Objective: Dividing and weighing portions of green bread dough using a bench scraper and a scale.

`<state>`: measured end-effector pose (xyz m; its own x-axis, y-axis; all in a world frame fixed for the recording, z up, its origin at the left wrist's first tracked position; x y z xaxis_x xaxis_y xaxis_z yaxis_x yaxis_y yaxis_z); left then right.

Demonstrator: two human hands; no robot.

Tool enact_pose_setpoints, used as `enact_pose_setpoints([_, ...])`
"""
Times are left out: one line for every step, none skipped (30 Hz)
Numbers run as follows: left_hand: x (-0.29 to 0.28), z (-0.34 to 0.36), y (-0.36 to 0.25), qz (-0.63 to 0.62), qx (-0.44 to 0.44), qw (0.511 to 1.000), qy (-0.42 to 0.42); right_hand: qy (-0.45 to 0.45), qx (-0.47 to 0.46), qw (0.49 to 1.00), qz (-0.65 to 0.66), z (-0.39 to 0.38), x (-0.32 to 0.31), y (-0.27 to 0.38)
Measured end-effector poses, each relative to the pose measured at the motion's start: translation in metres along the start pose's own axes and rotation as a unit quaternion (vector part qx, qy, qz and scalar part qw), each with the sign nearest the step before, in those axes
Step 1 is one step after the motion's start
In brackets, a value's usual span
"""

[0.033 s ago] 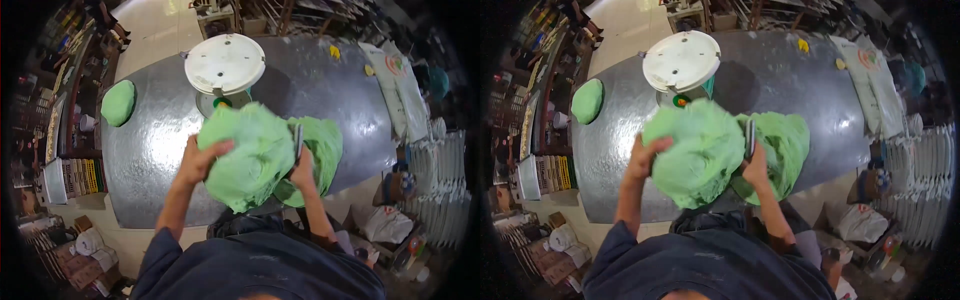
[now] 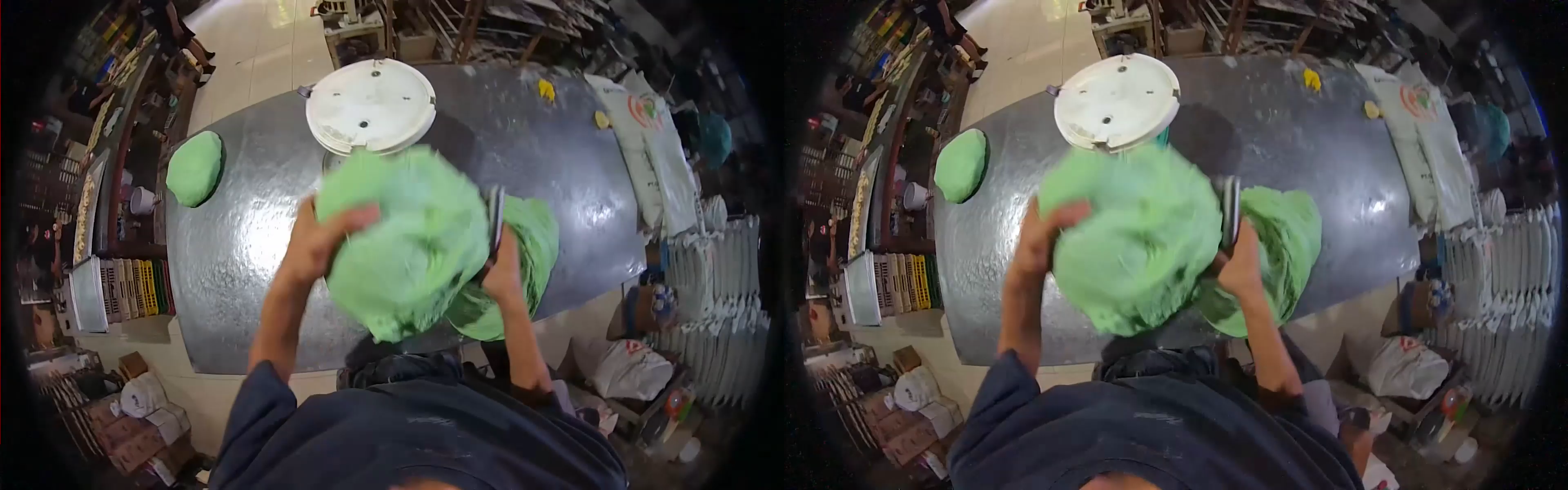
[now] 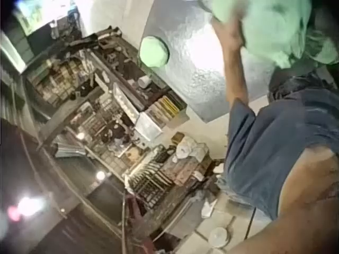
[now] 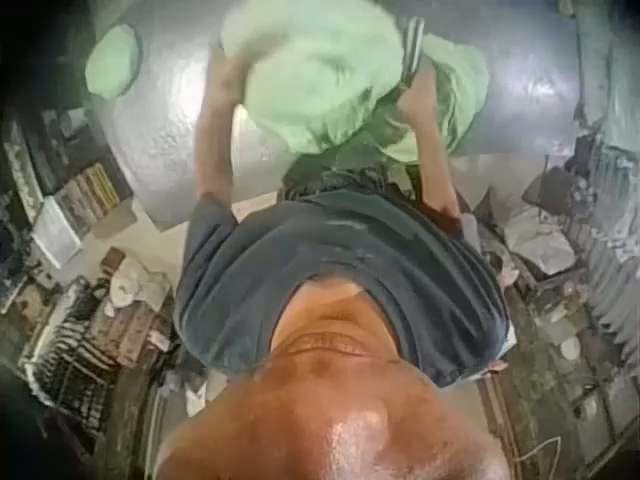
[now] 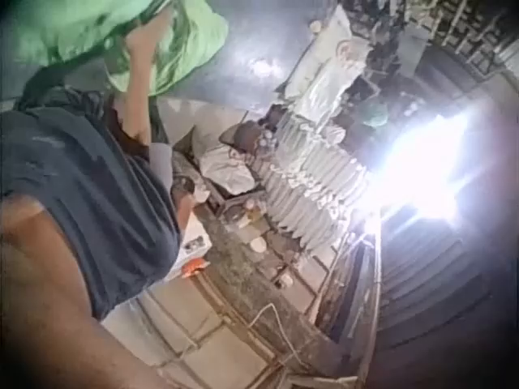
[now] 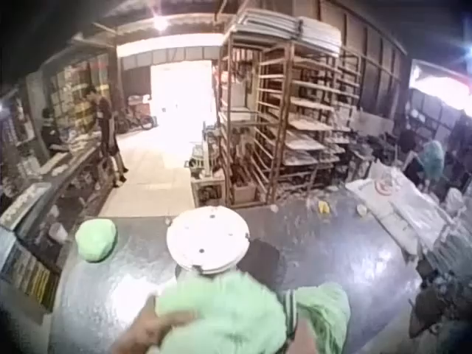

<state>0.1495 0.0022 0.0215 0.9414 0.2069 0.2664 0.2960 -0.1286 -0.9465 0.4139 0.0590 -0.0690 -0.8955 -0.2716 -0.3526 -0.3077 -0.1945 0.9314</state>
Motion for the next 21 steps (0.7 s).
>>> enact_pose_setpoints([0.008, 0.011, -0.038, -0.022, 0.091, 0.995, 0.022, -0.048, -0.024, 0.996, -0.066, 0.019, -0.011, 0.023])
enact_pose_setpoints([0.005, 0.031, -0.056, -0.039, 0.157, 0.985, 0.063, -0.093, -0.064, 0.992, -0.059, 0.044, -0.015, 0.038])
enact_pose_setpoints([-0.008, 0.061, -0.068, -0.049, 0.194, 0.978, 0.056, -0.132, -0.104, 0.985, -0.047, 0.073, -0.015, 0.054])
enact_pose_setpoints([-0.009, 0.084, -0.081, -0.068, 0.117, 0.990, 0.023, -0.117, -0.088, 0.987, -0.072, 0.104, -0.017, 0.071])
enact_pose_setpoints([-0.012, 0.116, -0.091, -0.084, 0.145, 0.986, 0.010, -0.107, -0.073, 0.986, -0.100, 0.135, -0.021, 0.090])
enact_pose_setpoints([-0.025, 0.149, -0.094, -0.093, 0.169, 0.981, 0.023, -0.116, -0.107, 0.978, -0.133, 0.166, -0.019, 0.100])
enact_pose_setpoints([-0.041, 0.176, -0.084, -0.094, 0.175, 0.980, 0.020, -0.120, -0.139, 0.969, -0.166, 0.191, -0.014, 0.106])
enact_pose_setpoints([-0.059, 0.204, -0.067, -0.119, 0.148, 0.982, 0.015, -0.125, -0.122, 0.961, -0.213, 0.215, -0.005, 0.103])
enact_pose_setpoints([-0.070, 0.226, -0.049, -0.145, 0.120, 0.982, 0.014, -0.134, -0.103, 0.950, -0.264, 0.236, 0.002, 0.094])
enact_pose_setpoints([-0.080, 0.234, -0.023, -0.161, 0.115, 0.980, -0.010, -0.131, -0.088, 0.943, -0.294, 0.251, 0.014, 0.085])
enact_pose_setpoints([-0.085, 0.233, -0.003, -0.178, 0.110, 0.977, -0.034, -0.128, -0.065, 0.927, -0.346, 0.254, 0.026, 0.081])
enact_pose_setpoints([-0.076, 0.225, 0.010, -0.188, 0.083, 0.976, -0.073, -0.109, -0.058, 0.914, -0.387, 0.266, 0.026, 0.069])
enact_pose_setpoints([-0.064, 0.211, 0.024, -0.196, 0.053, 0.973, -0.113, -0.088, -0.049, 0.899, -0.426, 0.276, 0.026, 0.057])
enact_pose_setpoints([-0.054, 0.198, 0.034, -0.196, 0.053, 0.972, -0.117, -0.085, -0.050, 0.900, -0.426, 0.285, 0.038, 0.054])
enact_pose_setpoints([-0.044, 0.184, 0.044, -0.237, 0.129, 0.945, -0.185, -0.137, -0.082, 0.891, -0.424, 0.295, 0.046, 0.056])
enact_pose_setpoints([-0.039, 0.172, 0.051, -0.274, 0.202, 0.906, -0.252, -0.188, -0.112, 0.880, -0.421, 0.302, 0.054, 0.058])
enact_pose_setpoints([-0.033, 0.164, 0.052, -0.274, 0.197, 0.905, -0.260, -0.195, -0.120, 0.894, -0.385, 0.310, 0.062, 0.066])
enact_pose_setpoints([-0.027, 0.154, 0.050, -0.248, 0.221, 0.904, -0.269, -0.200, -0.122, 0.903, -0.360, 0.314, 0.070, 0.072])
enact_pose_setpoints([-0.023, 0.144, 0.045, -0.221, 0.245, 0.902, -0.278, -0.204, -0.123, 0.911, -0.336, 0.317, 0.074, 0.073])
enact_pose_setpoints([-0.016, 0.139, 0.045, -0.212, 0.223, 0.914, -0.264, -0.203, -0.117, 0.910, -0.341, 0.325, 0.070, 0.058])
enact_pose_setpoints([-0.010, 0.133, 0.049, -0.215, 0.218, 0.916, -0.260, -0.387, -0.109, 0.869, -0.288, 0.325, 0.049, 0.037])
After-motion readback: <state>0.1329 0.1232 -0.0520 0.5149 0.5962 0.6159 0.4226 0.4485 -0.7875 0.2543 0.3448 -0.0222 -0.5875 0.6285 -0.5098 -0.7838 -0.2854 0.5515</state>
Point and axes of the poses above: each hand's wrist, its own z-axis towards the middle knuckle, its own x-axis out of the palm, y = z × x, the point moved 4 cm from there along z, towards the middle knuckle, and after that the axes turned 6 degrees about -z, right-handed, at the moved point
